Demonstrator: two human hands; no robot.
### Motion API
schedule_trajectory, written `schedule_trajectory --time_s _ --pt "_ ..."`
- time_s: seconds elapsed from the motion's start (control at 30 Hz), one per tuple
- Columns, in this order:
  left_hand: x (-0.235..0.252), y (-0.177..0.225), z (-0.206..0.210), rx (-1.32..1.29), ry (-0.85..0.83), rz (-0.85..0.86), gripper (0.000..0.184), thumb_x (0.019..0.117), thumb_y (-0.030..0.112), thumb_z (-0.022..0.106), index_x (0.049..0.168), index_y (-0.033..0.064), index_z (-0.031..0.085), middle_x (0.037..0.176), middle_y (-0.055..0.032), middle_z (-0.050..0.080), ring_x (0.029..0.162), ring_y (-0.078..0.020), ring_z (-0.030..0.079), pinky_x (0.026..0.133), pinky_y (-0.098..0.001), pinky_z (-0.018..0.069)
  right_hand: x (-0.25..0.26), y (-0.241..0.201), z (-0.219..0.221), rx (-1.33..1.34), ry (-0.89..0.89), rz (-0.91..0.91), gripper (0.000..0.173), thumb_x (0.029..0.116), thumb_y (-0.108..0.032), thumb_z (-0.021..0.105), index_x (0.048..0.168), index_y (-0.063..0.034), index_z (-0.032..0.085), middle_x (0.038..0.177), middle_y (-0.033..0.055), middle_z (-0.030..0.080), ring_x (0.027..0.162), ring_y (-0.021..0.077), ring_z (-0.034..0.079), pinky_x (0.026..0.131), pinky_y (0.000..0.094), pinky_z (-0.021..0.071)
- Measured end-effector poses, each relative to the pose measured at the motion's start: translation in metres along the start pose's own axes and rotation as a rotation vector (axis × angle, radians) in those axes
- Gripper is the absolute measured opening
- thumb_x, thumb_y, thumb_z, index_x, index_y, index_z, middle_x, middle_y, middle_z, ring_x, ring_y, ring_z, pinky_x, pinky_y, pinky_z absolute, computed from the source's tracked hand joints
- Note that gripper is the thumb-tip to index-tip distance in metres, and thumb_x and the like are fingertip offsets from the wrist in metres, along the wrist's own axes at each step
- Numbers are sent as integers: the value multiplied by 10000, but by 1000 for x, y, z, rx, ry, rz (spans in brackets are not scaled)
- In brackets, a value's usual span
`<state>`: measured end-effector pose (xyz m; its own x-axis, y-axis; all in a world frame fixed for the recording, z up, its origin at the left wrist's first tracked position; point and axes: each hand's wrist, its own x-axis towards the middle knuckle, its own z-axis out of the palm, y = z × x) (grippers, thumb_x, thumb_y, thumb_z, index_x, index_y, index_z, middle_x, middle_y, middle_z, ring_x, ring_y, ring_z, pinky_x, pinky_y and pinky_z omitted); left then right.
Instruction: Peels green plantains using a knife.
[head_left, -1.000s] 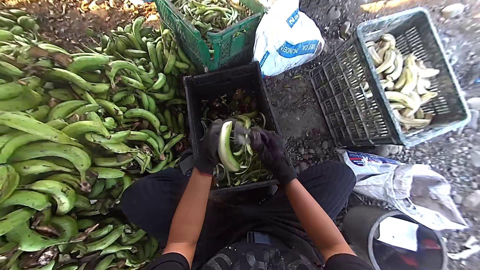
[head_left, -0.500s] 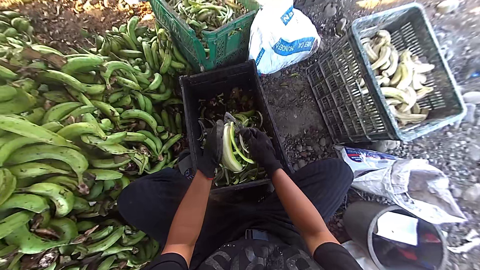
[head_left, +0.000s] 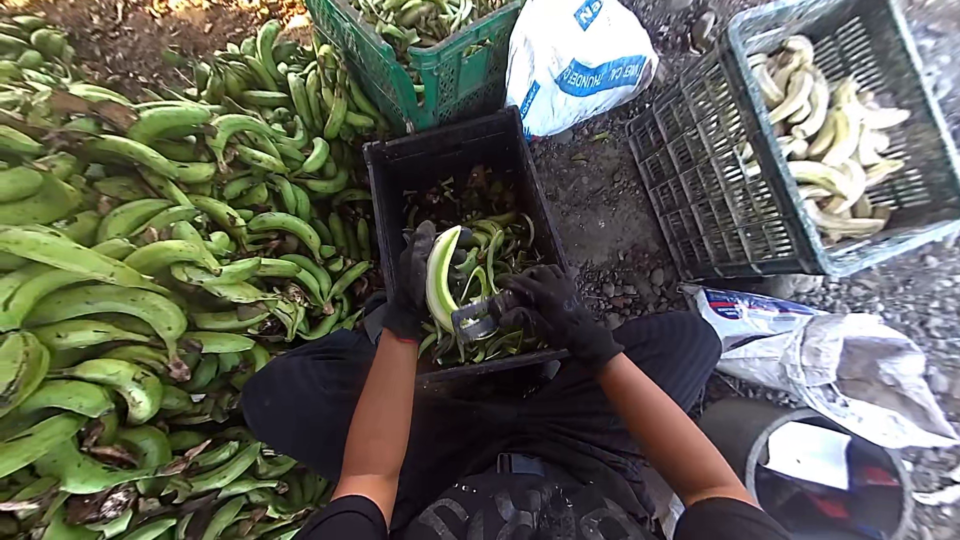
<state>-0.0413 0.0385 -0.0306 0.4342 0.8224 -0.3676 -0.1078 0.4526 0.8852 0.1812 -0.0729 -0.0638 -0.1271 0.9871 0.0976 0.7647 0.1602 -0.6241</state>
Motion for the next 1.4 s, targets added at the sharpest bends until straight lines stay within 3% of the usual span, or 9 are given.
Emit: schedule_trajectory --time_s 0.23,0.37,0.5,0.63,0.83,1.0,1.13,1.27,1.4 --pt "4 -12 2 201 52 1 568 1079 539 260 1309 181 636 954 -59 715 674 -139 649 586 -304 561 5 -14 4 -18 -118 194 497 926 -532 648 1330 -246 690 1236 224 653 1202 473 564 911 679 441" --pt "4 -26 -2 416 131 90 597 1069 585 268 1359 180 597 1168 -78 686 986 -182 675 835 -455 578 36 -17 27 186 88 613 581 1000 -636 466 1266 -176 699 1184 174 691 1146 378 632 923 634 494" --pt "-5 -14 -11 292 224 35 586 1049 619 332 1319 189 624 1035 -59 721 787 -177 690 666 -372 596 38 18 35 544 229 768 604 1088 -517 321 1310 -45 626 1180 195 681 1090 323 652 958 583 500" --pt "3 -9 -44 697 413 16 552 989 515 610 1426 180 560 1190 -132 692 972 -280 695 867 -521 568 -18 57 27 709 168 737 524 1074 -567 323 1398 -226 555 1188 48 678 919 197 647 752 466 544" --pt "22 -24 -22 1398 199 -456 534 1068 425 473 1350 -18 568 1342 -283 584 1297 -430 537 1085 -620 386 -55 69 35 1233 339 1088 788 1032 -708 143 1281 -134 621 881 134 699 694 278 667 598 468 570" --pt "76 -6 81 701 206 -85 529 1064 452 477 1257 -25 601 1119 -231 653 992 -329 643 871 -517 532 -52 70 45 1340 339 888 512 1119 -471 259 1415 -114 475 1066 98 708 691 181 657 605 346 568" --pt "98 54 224 -87 -397 12 525 1080 526 301 1390 132 459 1121 -100 704 979 -241 717 835 -419 614 -57 62 32 1331 375 808 487 1129 -400 250 1405 -62 466 1027 102 676 722 160 649 622 323 567" --pt "114 31 217 589 -563 61 495 1111 408 327 1489 111 447 1277 -133 658 1057 -249 686 893 -424 577 -34 -25 -45 1107 327 1287 558 1141 -323 85 1366 -58 522 962 85 616 754 165 587 740 332 518" --pt "130 -18 119 1344 -180 98 573 1070 426 475 1476 23 475 1388 -279 565 1297 -424 549 1093 -611 405 -76 81 48 1468 365 884 663 1104 -529 111 1326 -39 499 911 117 655 749 220 646 665 408 569"
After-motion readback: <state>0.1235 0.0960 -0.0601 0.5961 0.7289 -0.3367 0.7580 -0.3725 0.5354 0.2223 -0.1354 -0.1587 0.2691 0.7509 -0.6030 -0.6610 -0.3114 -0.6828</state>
